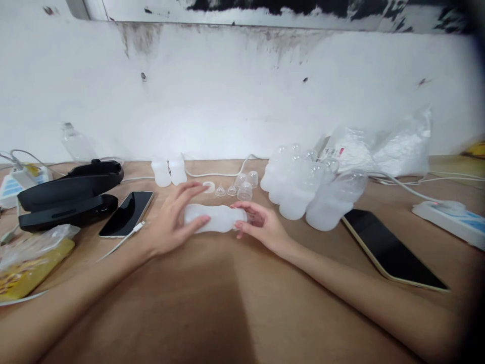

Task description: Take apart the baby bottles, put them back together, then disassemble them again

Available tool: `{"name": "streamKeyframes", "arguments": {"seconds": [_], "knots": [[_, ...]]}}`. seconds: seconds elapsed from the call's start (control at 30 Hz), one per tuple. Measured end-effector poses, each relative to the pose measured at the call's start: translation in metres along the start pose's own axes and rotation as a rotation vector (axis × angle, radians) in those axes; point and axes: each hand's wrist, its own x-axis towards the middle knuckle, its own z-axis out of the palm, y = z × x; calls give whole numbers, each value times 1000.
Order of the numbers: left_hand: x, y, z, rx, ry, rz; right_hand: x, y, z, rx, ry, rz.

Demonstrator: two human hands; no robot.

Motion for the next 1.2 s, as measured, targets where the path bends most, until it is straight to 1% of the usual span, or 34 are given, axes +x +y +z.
{"name": "streamKeyframes", "arguments": {"seconds": [0.03,0.1,0.13,0.17,0.2,0.23,0.37,0.4,0.43,0.47,0.5,0.57,0.6,0.67,0.7,0.73,0.77,0.8,0.83,0.87,0.93,1.0,1.03,1.1,1.2], "knots": [[3,0,-3,-68,-31,-107,0,1,0,2,8,-3],[7,-1,-8,-160,-154,-268,0,2,1,1,22,-11],[8,-1,-9,-185,-223,-303,0,2,1,1,24,-15],[9,-2,-10,-192,-276,-303,0,2,1,2,26,-20],[8,-3,-10,-178,-301,-265,-1,2,1,2,28,-24],[7,-4,-9,-145,-299,-193,-1,1,0,-1,32,-22],[0,-13,-1,98,-203,225,-1,-1,0,-13,41,5],[-1,-14,1,124,-189,281,-1,-2,0,-20,34,8],[-1,-15,2,115,-173,294,-1,-2,0,-27,28,5],[-1,-15,2,75,-156,264,-1,-1,0,-33,26,2],[-1,-14,1,13,-138,193,-1,-1,0,-38,26,-1],[2,-10,-4,-111,-133,-22,-2,1,-1,-42,31,-6],[4,-8,-7,-160,-157,-129,-2,2,-1,-42,34,-12],[8,-5,-13,-229,-260,-290,-2,3,-2,-52,35,-28],[9,-3,-15,-261,-335,-331,-2,3,-2,-59,36,-41],[10,-3,-17,-293,-406,-348,-2,3,-2,-64,37,-52],[10,-3,-17,-318,-450,-343,-2,2,-2,-67,39,-56],[10,-3,-16,-325,-458,-317,-2,2,-2,-65,44,-54],[9,-5,-14,-305,-427,-266,-1,1,-2,-59,49,-44],[8,-7,-12,-257,-369,-187,-1,0,-1,-50,54,-27],[3,-13,-6,-97,-247,22,0,-1,-1,-24,60,16],[-2,-19,0,79,-184,221,0,-1,-1,15,63,62],[-5,-22,2,155,-165,292,0,-2,0,42,62,91],[-9,-25,4,265,-144,381,-1,-3,1,113,53,162],[-12,-25,3,326,-112,437,-2,-9,2,209,22,253]]}}
